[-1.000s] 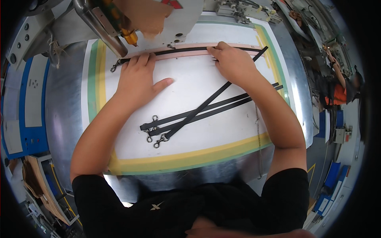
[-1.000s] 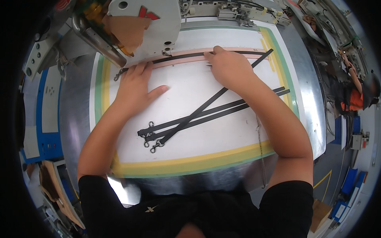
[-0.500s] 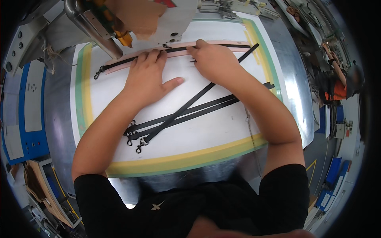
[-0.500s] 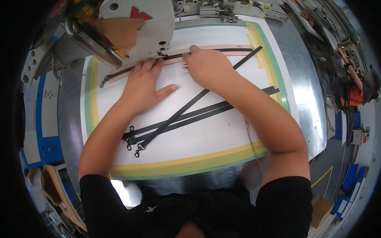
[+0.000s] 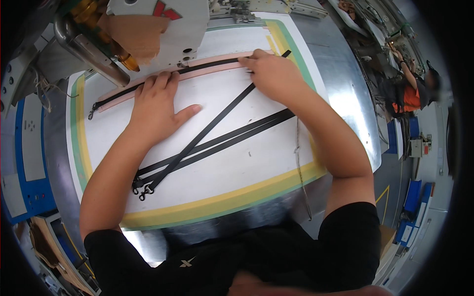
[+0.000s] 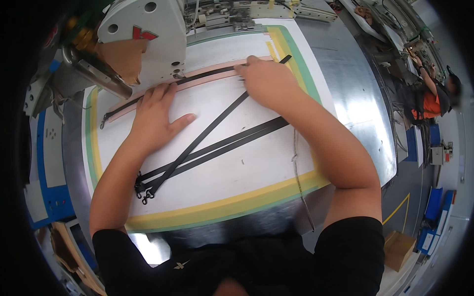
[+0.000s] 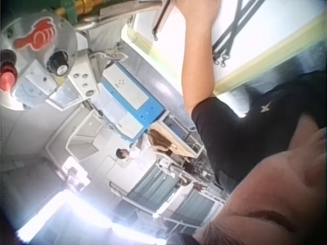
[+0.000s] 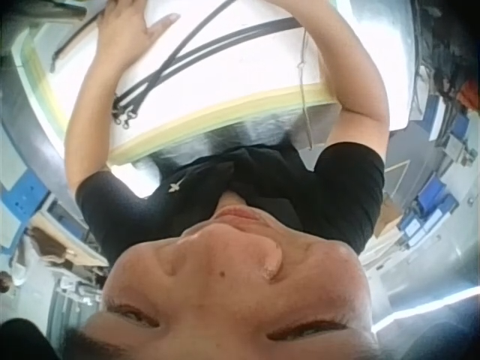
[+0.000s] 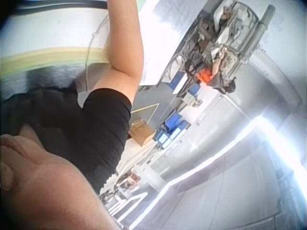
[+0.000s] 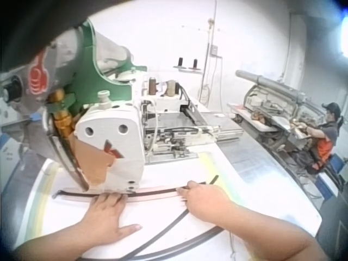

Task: Positioning and machine-sewing components onto fabric or leather straps at an industrial workstation.

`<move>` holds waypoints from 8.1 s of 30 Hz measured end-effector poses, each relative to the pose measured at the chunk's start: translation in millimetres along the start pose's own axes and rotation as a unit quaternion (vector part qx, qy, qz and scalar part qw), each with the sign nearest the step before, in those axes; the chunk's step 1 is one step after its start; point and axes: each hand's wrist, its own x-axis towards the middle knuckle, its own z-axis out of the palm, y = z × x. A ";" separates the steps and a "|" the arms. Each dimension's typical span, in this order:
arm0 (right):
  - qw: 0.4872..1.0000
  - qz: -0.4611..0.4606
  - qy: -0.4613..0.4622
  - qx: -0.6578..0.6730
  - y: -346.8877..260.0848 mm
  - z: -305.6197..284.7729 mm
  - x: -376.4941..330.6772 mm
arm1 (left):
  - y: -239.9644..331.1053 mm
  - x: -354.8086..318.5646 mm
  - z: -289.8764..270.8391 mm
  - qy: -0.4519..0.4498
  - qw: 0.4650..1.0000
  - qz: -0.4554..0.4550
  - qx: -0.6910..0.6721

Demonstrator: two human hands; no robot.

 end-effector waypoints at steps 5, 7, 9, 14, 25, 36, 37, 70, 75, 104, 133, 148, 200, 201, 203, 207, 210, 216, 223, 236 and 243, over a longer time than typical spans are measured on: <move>0.998 0.053 -0.020 -0.023 33.4 -5.8 -10.2 | 4.1 1.8 -0.5 -0.013 1.000 -0.008 -0.004; 0.999 0.044 -0.024 -0.018 39.5 -7.0 -12.2 | 6.2 2.0 -0.2 -0.013 1.000 -0.012 -0.004; 0.999 0.034 -0.028 -0.011 38.9 -7.1 -10.9 | 7.1 2.4 0.9 0.006 1.000 -0.001 -0.001; 0.999 0.025 -0.043 -0.018 26.2 -5.9 -4.2 | 9.3 4.6 0.2 -0.006 1.000 -0.013 -0.001; 1.000 -0.016 -0.016 -0.006 -5.4 -1.9 4.2 | 12.5 6.7 -0.8 0.000 1.000 -0.009 -0.018; 0.998 -0.056 -0.017 0.019 -16.8 -3.1 11.7 | 25.3 17.3 0.7 -0.001 1.000 0.002 -0.025; 0.998 -0.059 -0.009 0.020 -15.6 -1.5 12.0 | 29.0 19.2 2.0 0.000 1.000 0.000 -0.025; 0.983 -0.133 0.053 0.111 30.3 28.5 2.2 | 89.8 60.5 25.4 0.041 0.999 -0.016 -0.012; 0.987 -0.131 0.020 0.092 21.7 21.4 5.9 | 65.3 44.7 12.1 0.028 0.998 0.007 -0.058; 0.980 0.005 0.036 0.197 21.2 -1.9 -4.7 | -150.8 -111.9 -15.2 0.064 0.989 -0.110 0.069; 0.953 0.139 0.130 0.235 21.9 -16.4 -3.8 | -157.1 -110.9 -2.2 0.133 0.972 -0.176 0.075; 0.999 0.021 0.029 0.036 16.7 8.9 -12.1 | -131.6 -97.3 1.2 0.117 0.963 -0.209 0.121; 0.992 -0.054 0.081 0.079 17.4 24.5 11.2 | 49.8 43.5 22.0 0.032 0.999 -0.032 -0.005; 0.993 -0.054 0.065 0.084 15.7 21.5 11.1 | 50.1 42.8 22.6 0.051 0.998 -0.024 -0.015; 0.993 -0.053 0.049 0.089 13.0 20.8 10.7 | 51.5 42.8 24.5 0.069 0.997 -0.015 -0.025; 0.994 -0.058 0.037 0.081 8.5 22.8 9.1 | 53.8 43.2 29.8 0.080 0.995 0.009 -0.056; 0.992 -0.074 0.053 0.092 5.5 28.9 7.2 | 54.0 44.2 32.0 0.065 0.997 0.013 -0.034; 0.992 -0.090 0.038 0.081 2.4 22.3 6.4 | 55.5 46.6 31.0 0.042 0.999 0.007 -0.008; 0.993 -0.095 0.056 0.032 -0.1 18.7 7.1 | 58.4 48.0 33.3 0.073 0.997 0.028 -0.007; 0.993 -0.100 0.059 0.025 -0.2 21.9 6.6 | 60.5 46.0 35.6 0.055 0.998 0.012 0.035; 0.990 -0.112 0.076 0.029 0.7 24.6 4.9 | 62.2 45.1 32.9 0.043 0.999 0.005 0.024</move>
